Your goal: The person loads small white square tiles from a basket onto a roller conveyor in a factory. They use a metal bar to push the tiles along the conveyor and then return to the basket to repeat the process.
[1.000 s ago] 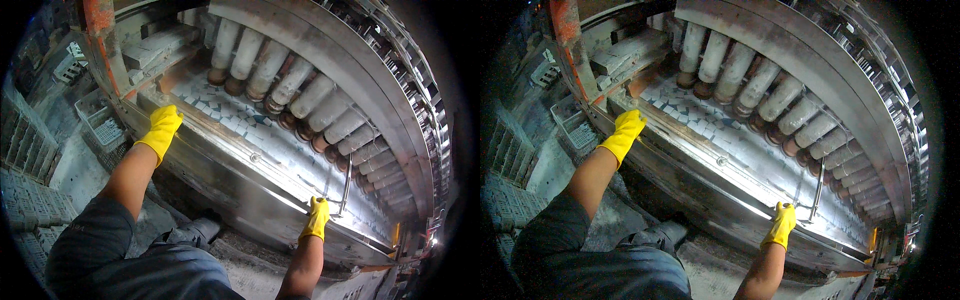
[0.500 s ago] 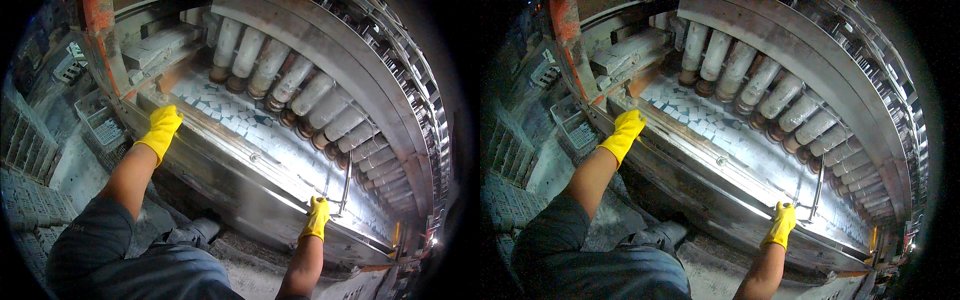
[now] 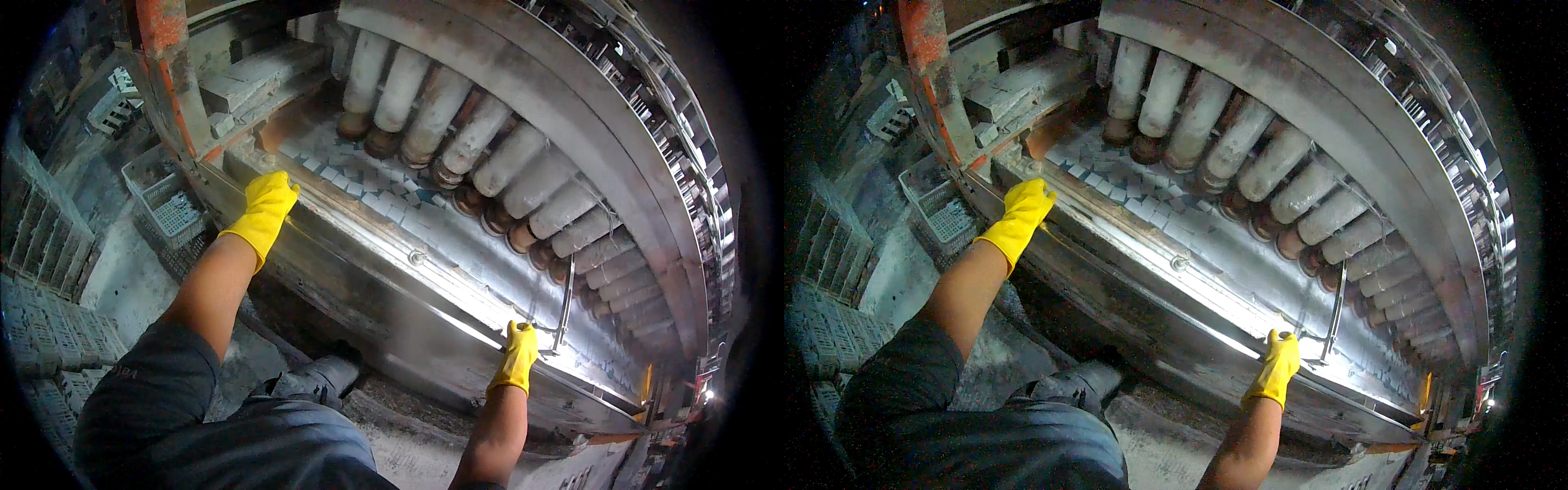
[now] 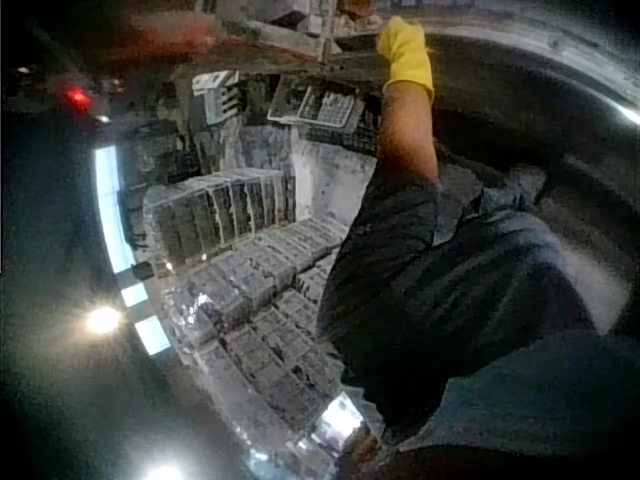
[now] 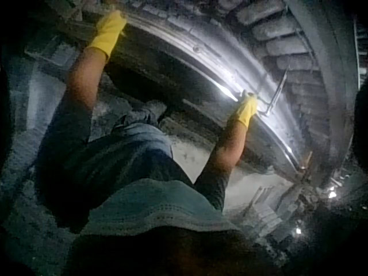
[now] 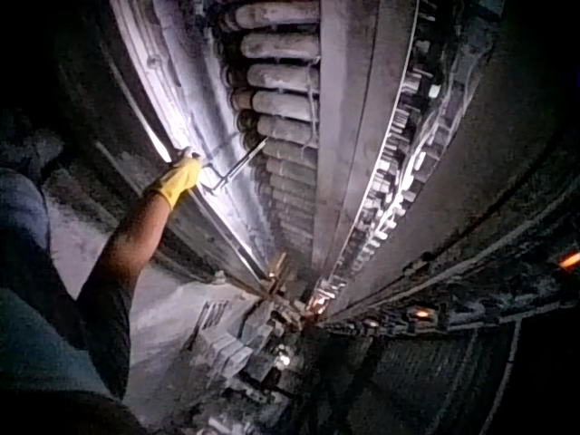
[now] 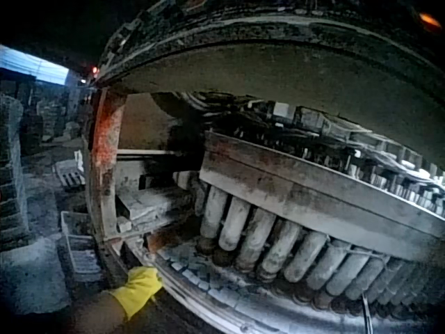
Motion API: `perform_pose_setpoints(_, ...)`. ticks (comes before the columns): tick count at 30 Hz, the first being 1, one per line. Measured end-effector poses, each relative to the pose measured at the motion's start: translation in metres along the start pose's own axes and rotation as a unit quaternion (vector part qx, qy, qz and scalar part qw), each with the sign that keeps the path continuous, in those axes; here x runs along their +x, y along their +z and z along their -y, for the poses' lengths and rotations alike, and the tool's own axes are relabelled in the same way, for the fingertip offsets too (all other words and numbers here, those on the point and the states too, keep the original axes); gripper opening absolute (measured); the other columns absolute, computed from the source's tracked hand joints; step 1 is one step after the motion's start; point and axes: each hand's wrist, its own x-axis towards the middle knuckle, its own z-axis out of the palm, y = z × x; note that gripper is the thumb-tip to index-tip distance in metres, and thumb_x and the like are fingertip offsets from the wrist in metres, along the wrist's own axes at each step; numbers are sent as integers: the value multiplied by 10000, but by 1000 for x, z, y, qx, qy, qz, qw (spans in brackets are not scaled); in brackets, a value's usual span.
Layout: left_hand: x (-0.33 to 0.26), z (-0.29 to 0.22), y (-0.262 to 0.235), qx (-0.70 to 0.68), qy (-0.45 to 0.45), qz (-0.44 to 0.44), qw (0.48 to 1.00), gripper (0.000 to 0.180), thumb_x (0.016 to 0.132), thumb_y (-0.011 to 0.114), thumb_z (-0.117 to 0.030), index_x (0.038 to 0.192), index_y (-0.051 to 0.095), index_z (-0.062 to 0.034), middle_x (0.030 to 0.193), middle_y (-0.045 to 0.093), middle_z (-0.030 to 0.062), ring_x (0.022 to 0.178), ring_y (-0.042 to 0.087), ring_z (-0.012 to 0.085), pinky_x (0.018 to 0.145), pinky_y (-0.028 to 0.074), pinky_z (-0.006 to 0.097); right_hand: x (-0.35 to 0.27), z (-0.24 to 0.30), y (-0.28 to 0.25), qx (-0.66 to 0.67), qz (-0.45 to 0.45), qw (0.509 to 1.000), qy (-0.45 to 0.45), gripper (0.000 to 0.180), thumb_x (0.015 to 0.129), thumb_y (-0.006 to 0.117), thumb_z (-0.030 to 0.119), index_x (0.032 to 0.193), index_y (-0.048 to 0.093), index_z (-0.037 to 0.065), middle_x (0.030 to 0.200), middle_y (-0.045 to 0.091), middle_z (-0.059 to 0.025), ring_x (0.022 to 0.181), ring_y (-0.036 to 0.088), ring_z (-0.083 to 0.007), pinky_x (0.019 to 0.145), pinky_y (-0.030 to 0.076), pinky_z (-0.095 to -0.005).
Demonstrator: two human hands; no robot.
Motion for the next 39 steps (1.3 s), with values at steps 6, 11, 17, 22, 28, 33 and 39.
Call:
perform_pose_setpoints(6, 6, -3, 0, 4, -10, 8, 1000, 346, 802, 728, -437, 919, 715, -112, 935, 730, 142, 912, 680, 376, 789, 516, 500, 4, 11, -3, 5, 8, 1000, 0, 520, 890, 644, 514, 1164, 692, 75, 1049, 736, -191, 987, 703, -360, 866, 521, -432)
perform_pose_setpoints(11, 9, -3, 0, 4, -11, 9, 1000, 345, 804, 732, -433, 931, 718, -113, 940, 732, 139, 919, 680, 372, 798, 516, 494, 2, 26, -12, 39, 30, 999, 11, 511, 895, 662, 502, 1171, 690, 74, 1063, 735, -186, 976, 707, -351, 858, 526, -428)
perform_pose_setpoints(17, 15, -11, -1, 0, -18, 36, 999, 361, 815, 729, -427, 978, 721, -105, 982, 731, 146, 946, 679, 368, 820, 516, 494, 26, 8, 6, 2, 8, 1000, -16, 500, 900, 671, 493, 1157, 696, 65, 1119, 725, -174, 1039, 689, -356, 881, 519, -435)
perform_pose_setpoints(22, 18, -12, -2, -2, -27, 54, 998, 371, 833, 717, -427, 1012, 719, -103, 1030, 728, 150, 986, 674, 369, 847, 511, 499, 36, 11, 11, 1, 18, 1000, -10, 497, 897, 675, 485, 1158, 697, 63, 1141, 720, -169, 1062, 682, -360, 891, 517, -436)
perform_pose_setpoints(28, 23, -16, -2, 5, -39, 65, 997, 377, 845, 708, -431, 1031, 718, -103, 1058, 726, 153, 1017, 668, 366, 868, 505, 499, 44, 12, 11, 5, 34, 999, -17, 520, 894, 658, 511, 1161, 699, 65, 1148, 717, -173, 1074, 677, -363, 900, 514, -444)
perform_pose_setpoints(33, 29, -15, -2, 3, -49, 90, 995, 398, 858, 693, -442, 1066, 718, -103, 1096, 722, 153, 1046, 661, 366, 885, 505, 497, 40, 18, 11, 20, -12, 999, -37, 499, 885, 667, 461, 1100, 720, 15, 1054, 730, -220, 1008, 693, -384, 879, 515, -445)
perform_pose_setpoints(39, 31, -17, -3, 5, -43, 84, 995, 424, 857, 689, -446, 1098, 718, -98, 1123, 717, 154, 1069, 654, 372, 900, 505, 496, 41, 27, 5, 0, 13, 1000, -23, 542, 891, 636, 537, 1137, 698, 58, 1124, 718, -188, 1069, 668, -385, 883, 510, -470)
